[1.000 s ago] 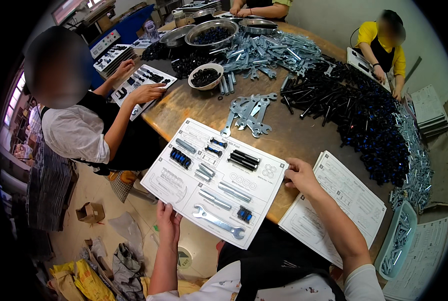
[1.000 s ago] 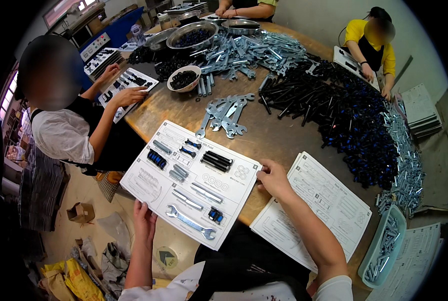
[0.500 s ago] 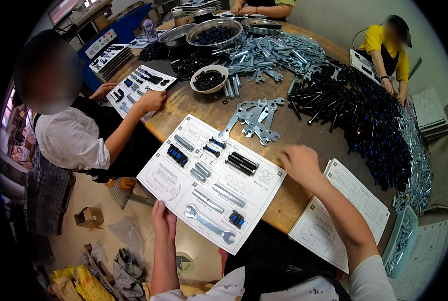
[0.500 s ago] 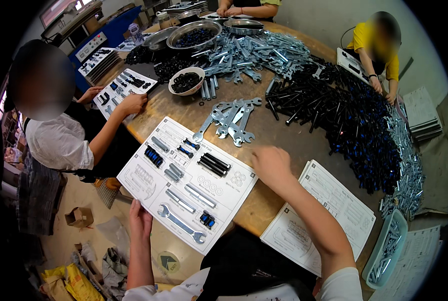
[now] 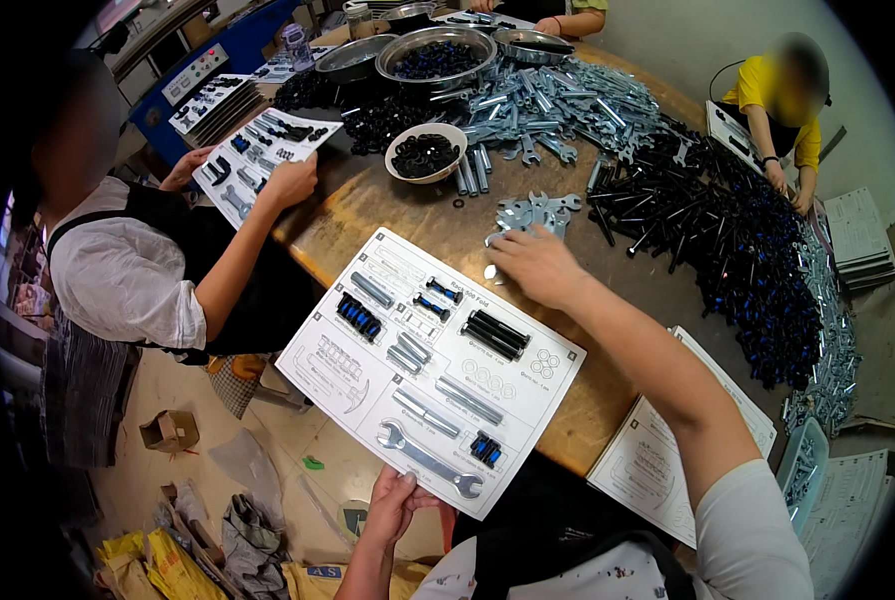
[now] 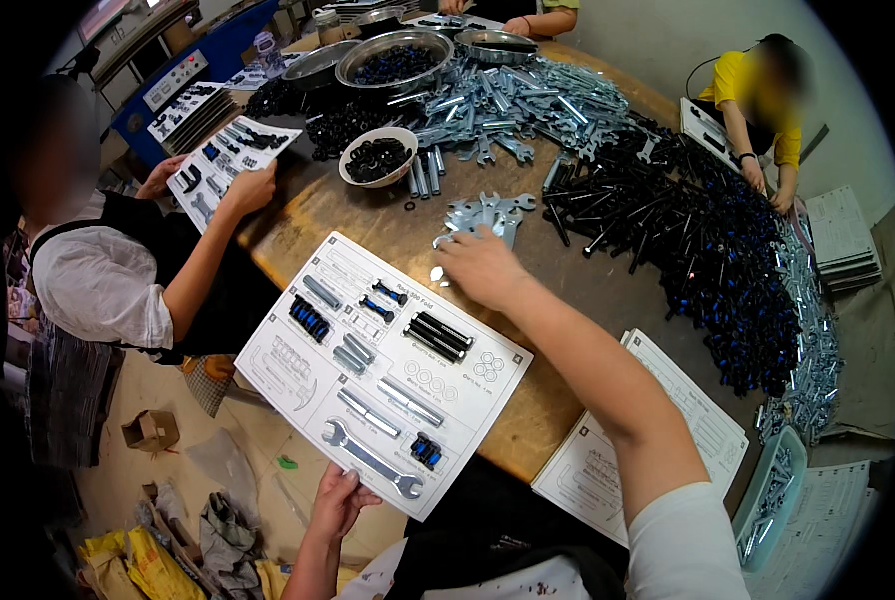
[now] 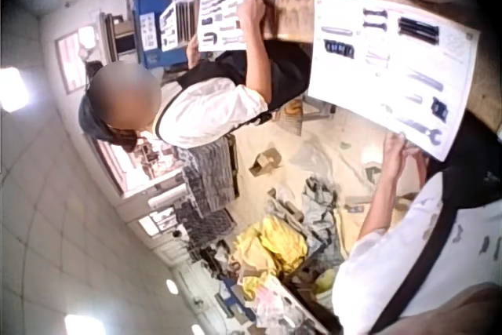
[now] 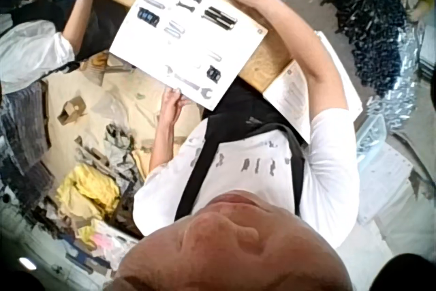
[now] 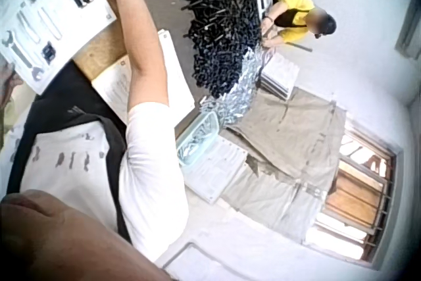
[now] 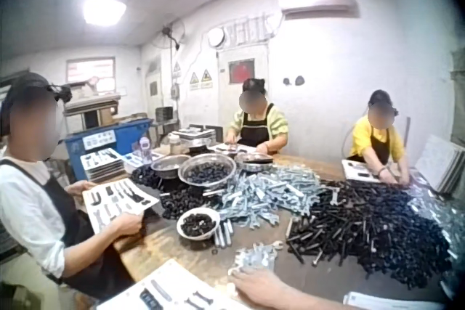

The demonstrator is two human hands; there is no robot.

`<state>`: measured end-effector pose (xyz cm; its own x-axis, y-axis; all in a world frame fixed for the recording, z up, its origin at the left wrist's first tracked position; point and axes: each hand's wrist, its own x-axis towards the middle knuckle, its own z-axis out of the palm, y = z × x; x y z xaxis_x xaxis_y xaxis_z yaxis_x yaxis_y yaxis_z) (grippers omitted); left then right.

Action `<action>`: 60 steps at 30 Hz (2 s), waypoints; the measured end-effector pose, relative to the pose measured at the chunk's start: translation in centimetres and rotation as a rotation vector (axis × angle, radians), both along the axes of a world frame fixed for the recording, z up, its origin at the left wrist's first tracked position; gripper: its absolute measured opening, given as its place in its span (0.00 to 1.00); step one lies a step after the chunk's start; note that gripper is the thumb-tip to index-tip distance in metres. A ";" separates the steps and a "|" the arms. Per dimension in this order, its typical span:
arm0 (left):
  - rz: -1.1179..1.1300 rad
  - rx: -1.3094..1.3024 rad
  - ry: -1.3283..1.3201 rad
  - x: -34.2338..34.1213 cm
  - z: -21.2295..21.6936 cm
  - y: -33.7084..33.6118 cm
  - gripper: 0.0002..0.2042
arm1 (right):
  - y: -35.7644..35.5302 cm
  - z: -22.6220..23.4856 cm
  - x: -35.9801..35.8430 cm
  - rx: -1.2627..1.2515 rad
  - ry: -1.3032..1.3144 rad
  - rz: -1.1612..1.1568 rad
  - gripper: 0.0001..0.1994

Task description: The person sorts and arranges various fasteners and tools on a printed instruction sheet. They pick up bolts, nuts, and wrenches from piles on the table and place them into designated areas on the sheet, repeating this process throughout the clip.

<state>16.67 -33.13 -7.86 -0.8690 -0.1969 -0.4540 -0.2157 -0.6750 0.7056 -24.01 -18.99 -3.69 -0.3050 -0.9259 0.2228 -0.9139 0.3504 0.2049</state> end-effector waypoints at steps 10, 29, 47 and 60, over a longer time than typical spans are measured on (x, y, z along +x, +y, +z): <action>0.123 -0.097 0.082 -1.6 -1.8 0.5 0.22 | 14.7 2.4 2.6 -0.174 -0.137 -0.334 0.24; -0.850 -0.130 -0.125 -3.5 3.3 0.1 0.33 | 45.6 2.0 20.2 -0.720 -0.283 -1.266 0.16; -0.571 -1.610 0.315 -46.4 2.8 35.7 0.36 | 42.7 -1.6 17.6 -1.085 -0.326 -1.034 0.06; -1.143 -0.530 0.157 -42.1 5.7 36.2 0.12 | 42.9 -1.8 17.5 -1.074 -0.308 -1.034 0.05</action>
